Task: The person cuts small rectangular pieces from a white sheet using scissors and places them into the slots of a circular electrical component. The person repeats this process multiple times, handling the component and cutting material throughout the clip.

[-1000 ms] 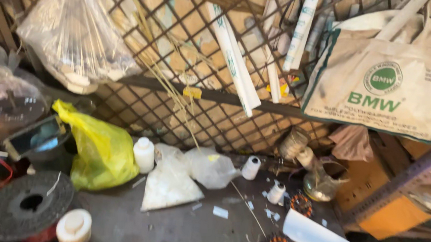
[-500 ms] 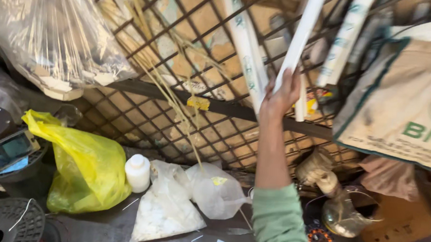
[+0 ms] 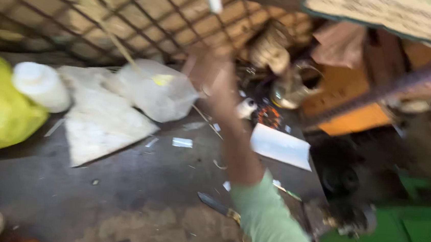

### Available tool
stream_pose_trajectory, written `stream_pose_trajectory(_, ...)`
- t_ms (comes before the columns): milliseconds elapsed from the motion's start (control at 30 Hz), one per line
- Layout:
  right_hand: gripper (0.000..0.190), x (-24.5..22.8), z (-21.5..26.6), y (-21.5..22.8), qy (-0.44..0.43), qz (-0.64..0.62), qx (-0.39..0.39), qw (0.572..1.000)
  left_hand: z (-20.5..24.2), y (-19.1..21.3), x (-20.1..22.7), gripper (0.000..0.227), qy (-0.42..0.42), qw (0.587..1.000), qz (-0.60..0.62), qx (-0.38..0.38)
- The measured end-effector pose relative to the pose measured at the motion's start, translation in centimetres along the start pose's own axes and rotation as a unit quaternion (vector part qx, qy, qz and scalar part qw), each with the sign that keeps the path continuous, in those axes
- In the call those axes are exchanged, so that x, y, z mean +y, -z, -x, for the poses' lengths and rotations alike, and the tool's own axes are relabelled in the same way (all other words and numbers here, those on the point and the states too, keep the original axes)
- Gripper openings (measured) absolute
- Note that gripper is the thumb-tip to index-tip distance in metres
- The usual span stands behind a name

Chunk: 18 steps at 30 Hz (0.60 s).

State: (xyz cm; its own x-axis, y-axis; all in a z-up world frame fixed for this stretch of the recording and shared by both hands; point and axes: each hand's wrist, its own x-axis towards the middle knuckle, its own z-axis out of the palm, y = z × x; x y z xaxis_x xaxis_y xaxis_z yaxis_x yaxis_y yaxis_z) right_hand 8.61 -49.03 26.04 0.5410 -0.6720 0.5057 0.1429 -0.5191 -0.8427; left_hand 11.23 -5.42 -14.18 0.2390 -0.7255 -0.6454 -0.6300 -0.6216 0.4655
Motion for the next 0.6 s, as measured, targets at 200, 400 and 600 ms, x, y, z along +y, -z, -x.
stream_pose_trajectory(200,0.03,-4.5,32.3,-9.0,-0.297,-0.026,-0.187,0.936,1.0,-1.5,-0.4,0.043,-0.013,0.998,0.058,0.012)
stream_pose_trajectory(400,0.023,-5.9,45.3,-5.8,-0.26,-0.013,-0.165,0.951,5.4,-7.5,-3.3,0.046,-0.032,0.989,0.141,-0.036)
stream_pose_trajectory(600,0.027,-3.0,46.9,-1.4,-0.284,0.069,-0.012,0.956,9.8,-8.1,-5.8,0.049,-0.051,0.938,0.286,-0.19)
